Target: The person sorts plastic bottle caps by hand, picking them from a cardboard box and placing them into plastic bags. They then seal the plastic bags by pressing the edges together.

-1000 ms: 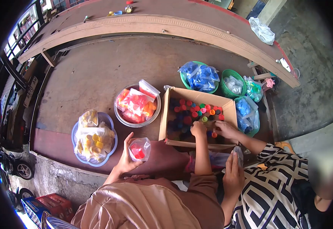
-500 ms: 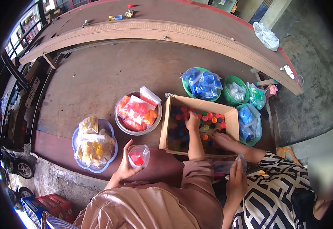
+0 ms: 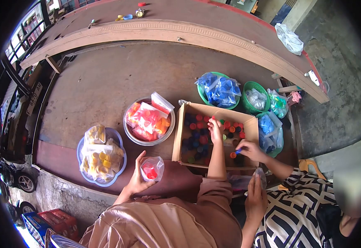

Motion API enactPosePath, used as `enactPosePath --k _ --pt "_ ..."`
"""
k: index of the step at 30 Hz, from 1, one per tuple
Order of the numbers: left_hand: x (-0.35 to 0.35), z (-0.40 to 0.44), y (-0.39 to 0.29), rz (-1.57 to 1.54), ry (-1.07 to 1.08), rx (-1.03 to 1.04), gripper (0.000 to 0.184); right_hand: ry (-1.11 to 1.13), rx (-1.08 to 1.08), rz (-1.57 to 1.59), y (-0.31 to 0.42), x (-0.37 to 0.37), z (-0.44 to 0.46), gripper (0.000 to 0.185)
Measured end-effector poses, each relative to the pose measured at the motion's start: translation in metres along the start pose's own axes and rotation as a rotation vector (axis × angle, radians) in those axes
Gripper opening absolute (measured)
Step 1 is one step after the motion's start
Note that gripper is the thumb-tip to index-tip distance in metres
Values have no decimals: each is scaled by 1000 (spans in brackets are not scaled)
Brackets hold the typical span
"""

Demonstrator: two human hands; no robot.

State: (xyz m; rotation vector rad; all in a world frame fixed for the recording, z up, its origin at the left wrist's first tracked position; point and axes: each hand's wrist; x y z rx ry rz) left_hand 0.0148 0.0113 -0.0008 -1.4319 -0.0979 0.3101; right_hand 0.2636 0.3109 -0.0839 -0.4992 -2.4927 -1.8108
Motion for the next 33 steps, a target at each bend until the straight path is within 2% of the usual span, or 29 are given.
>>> enactPosePath --k 1,3,4,5,7,8,9,11,13,15,16,17,18,22,25,26,29,31,32,33 --pt "-1 0 0 1 -3 4 104 107 51 108 13 5 -13 18" --pt "-1 1 1 3 -11 9 104 370 -171 10 28 20 -44 23" --pt "-1 2 1 6 -16 15 104 454 -310 -116 43 37 -78 29" --pt "-1 5 1 9 -20 23 104 622 -301 -149 62 49 -116 36" --pt "1 6 1 -5 -22 15 104 926 -718 -322 70 68 -161 43" --pt "2 7 0 -22 -21 8 104 995 -815 -492 76 76 -185 37" --pt "3 8 0 -39 -21 5 104 1113 -788 -658 75 78 -199 42" --pt "4 9 1 -21 -6 10 104 1118 -692 -605 73 82 -212 47" --pt "3 8 0 -25 12 11 104 987 -766 -464 67 76 -177 51" --pt "1 6 0 -13 15 -9 104 572 -623 -677 54 65 -124 27" --pt "1 5 0 -10 15 -21 105 335 -679 -837 39 55 -89 20" --pt "1 5 0 -8 14 -34 105 198 -887 -1010 20 38 -48 12" --pt "1 6 1 -3 18 -32 105 117 -928 -1088 5 29 -21 11" --pt "1 8 4 -2 23 -15 105 57 -887 -1505 -6 40 -19 10" --pt "1 8 2 -3 9 -13 104 11 -882 -1473 -24 31 -6 8" --pt "1 7 1 -1 3 -16 104 35 -984 -1441 -22 27 -5 8" --pt "0 6 4 1 -13 -24 104 141 -935 -885 -10 23 -6 12" --pt "2 8 3 -13 -17 -26 104 410 -567 -616 34 47 -69 13" --pt "3 8 2 -19 -15 -30 104 608 -550 -590 51 54 -97 11" --pt "4 9 3 -23 -15 -31 104 725 -619 -550 66 63 -131 8"
Point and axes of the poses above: each hand's wrist, its own z-axis towards the middle knuckle, its own x-axis out of the palm, y = z × x, and after that the axes turned 12 degrees about -y, right-handed
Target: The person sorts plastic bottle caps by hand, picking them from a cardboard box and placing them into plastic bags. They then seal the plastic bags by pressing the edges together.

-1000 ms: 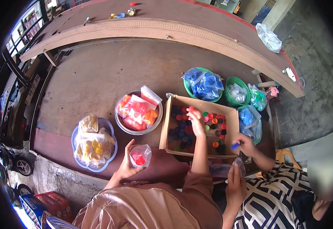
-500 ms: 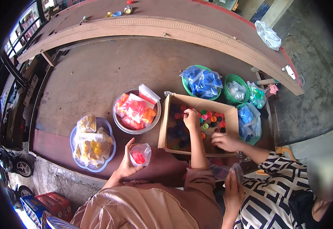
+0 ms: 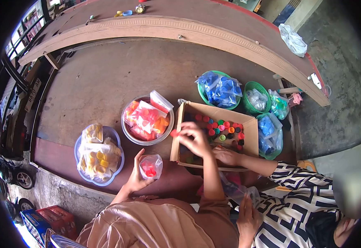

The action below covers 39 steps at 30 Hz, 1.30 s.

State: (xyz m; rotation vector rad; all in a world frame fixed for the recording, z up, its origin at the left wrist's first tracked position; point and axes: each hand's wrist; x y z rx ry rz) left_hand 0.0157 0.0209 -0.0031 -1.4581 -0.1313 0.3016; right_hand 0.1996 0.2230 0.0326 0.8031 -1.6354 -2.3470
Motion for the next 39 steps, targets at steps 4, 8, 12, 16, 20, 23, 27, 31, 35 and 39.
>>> enactPosePath --k 4,8,12,16,20,23,27,31,35,39 --pt "5 2 -2 -7 13 -12 104 433 -52 52 63 26 -24 13" --pt "3 0 -1 18 21 8 104 203 -94 -34 25 4 -12 19" --pt "2 -2 2 0 30 -6 104 -470 149 -699 -126 -52 11 16" --pt "1 0 -1 44 47 -2 104 -418 398 -1180 -168 -71 14 32" --pt "-1 -1 2 41 39 -17 104 -363 365 -1159 -170 -74 8 37" --pt "-1 0 6 37 23 -6 104 -358 354 -1187 -173 -74 2 35" --pt "1 1 3 18 22 -8 104 -388 207 -1229 -169 -78 0 31" --pt "0 -2 3 32 22 -3 104 -498 264 -1121 -182 -79 0 30" --pt "-1 -2 0 21 11 3 103 -715 528 35 -159 -82 14 25" --pt "1 0 -1 8 20 15 103 -383 486 1030 -96 -62 7 34"
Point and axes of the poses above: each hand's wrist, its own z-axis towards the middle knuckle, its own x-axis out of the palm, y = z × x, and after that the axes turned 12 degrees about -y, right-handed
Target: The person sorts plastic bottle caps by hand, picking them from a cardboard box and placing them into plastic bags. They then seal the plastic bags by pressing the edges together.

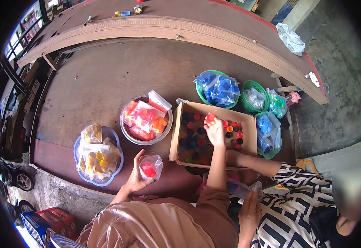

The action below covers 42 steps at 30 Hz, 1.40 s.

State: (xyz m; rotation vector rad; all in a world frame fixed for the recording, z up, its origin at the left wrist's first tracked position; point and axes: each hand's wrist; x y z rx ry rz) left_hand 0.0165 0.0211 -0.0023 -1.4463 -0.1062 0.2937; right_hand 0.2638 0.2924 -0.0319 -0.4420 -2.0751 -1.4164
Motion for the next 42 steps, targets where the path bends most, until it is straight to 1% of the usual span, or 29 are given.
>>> enactPosePath --k 1,3,5,7,9,11,12,15,16,18,19,21,23,25,26,29,30,31,35,38,40,42 --pt "1 0 0 -4 3 0 103 35 2 42 -1 21 -18 35" --pt "2 -1 0 -4 10 4 103 203 27 146 -7 49 -46 34" --pt "3 -2 0 4 20 19 104 203 -62 34 -19 74 -73 30" --pt "4 -2 -2 -11 22 8 104 151 -107 -457 -27 107 -111 26" --pt "4 -2 -4 -30 28 5 104 479 -247 -937 -33 119 -131 29" --pt "5 -2 -4 -57 32 10 104 701 -482 -1188 -40 134 -144 32" --pt "5 -2 -3 -51 32 6 104 724 -626 -1249 -40 138 -148 29" --pt "3 -3 -1 -35 25 4 104 591 -506 -1028 -30 128 -128 26" --pt "3 -3 -1 -31 20 7 104 433 -590 -1060 -31 108 -107 23" --pt "2 -4 -1 -23 20 3 104 -52 -435 -1204 -33 66 -61 16" --pt "1 -4 -3 -20 24 -2 104 -156 -682 -1283 -39 26 -27 14" --pt "1 -3 -3 -9 26 -1 105 -427 -786 -1518 -43 -46 24 16" --pt "0 -4 -2 7 24 13 105 -642 -668 -1685 -28 -77 43 19" --pt "-2 -5 -2 13 15 4 105 -860 -656 -1732 -9 -78 40 21" --pt "-3 -6 -1 16 12 -1 105 -985 -549 -1696 0 -68 33 23" --pt "-3 -4 2 21 11 -7 105 -1139 -474 -1805 8 -83 29 29" --pt "-3 -3 3 17 10 -9 105 -1051 -502 -1972 8 -86 27 29" --pt "-2 -2 3 13 7 -11 105 -1054 -556 -1979 5 -86 27 22" --pt "-1 2 1 18 20 -23 105 -992 -646 -2026 1 -85 24 19" --pt "0 3 3 7 14 -20 105 -867 -719 -2013 -1 -85 24 17" --pt "-1 2 5 20 15 -31 105 -723 -784 -1963 3 -84 21 16" --pt "0 0 5 23 16 -45 105 -456 -869 -1841 23 -73 11 15"
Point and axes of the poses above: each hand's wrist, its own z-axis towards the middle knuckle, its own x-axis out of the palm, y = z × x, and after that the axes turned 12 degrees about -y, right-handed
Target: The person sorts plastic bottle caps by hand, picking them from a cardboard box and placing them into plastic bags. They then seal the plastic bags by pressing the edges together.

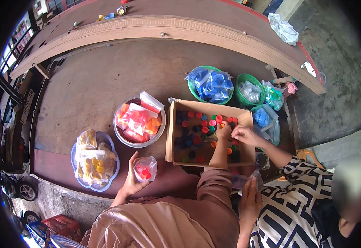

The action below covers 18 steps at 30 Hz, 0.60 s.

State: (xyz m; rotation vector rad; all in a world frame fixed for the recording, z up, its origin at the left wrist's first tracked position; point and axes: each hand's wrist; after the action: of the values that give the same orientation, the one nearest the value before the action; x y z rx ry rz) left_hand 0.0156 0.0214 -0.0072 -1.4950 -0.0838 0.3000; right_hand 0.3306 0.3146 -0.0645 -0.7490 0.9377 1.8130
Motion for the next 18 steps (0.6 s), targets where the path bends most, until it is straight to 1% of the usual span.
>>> enactPosePath --k 1,3,4,5,6,7,9,11,12,16,18 --pt "1 0 -1 -3 -1 -6 105 56 -112 135 2 -27 15 14" --pt "2 0 -1 -3 -2 -10 104 304 -388 434 13 -89 49 14" --pt "2 0 -1 -1 -3 -10 104 469 -521 546 20 -105 64 13" --pt "3 0 -1 2 -3 -11 104 619 -619 617 26 -109 74 13" --pt "2 1 -1 -4 1 -9 104 753 -695 664 29 -98 81 13" --pt "2 1 -1 -10 5 -9 104 881 -721 712 27 -73 82 14" --pt "2 1 -1 -19 7 -10 104 957 -694 582 70 -73 77 16" --pt "2 1 -1 -24 -2 -5 104 907 -871 505 71 -48 71 17" --pt "2 2 -1 -22 1 -5 104 958 -875 404 77 -41 69 17" --pt "1 1 -1 -20 6 -1 104 1007 -897 201 91 -30 66 17" --pt "1 1 -1 -21 2 5 104 952 -867 371 93 -41 75 16"
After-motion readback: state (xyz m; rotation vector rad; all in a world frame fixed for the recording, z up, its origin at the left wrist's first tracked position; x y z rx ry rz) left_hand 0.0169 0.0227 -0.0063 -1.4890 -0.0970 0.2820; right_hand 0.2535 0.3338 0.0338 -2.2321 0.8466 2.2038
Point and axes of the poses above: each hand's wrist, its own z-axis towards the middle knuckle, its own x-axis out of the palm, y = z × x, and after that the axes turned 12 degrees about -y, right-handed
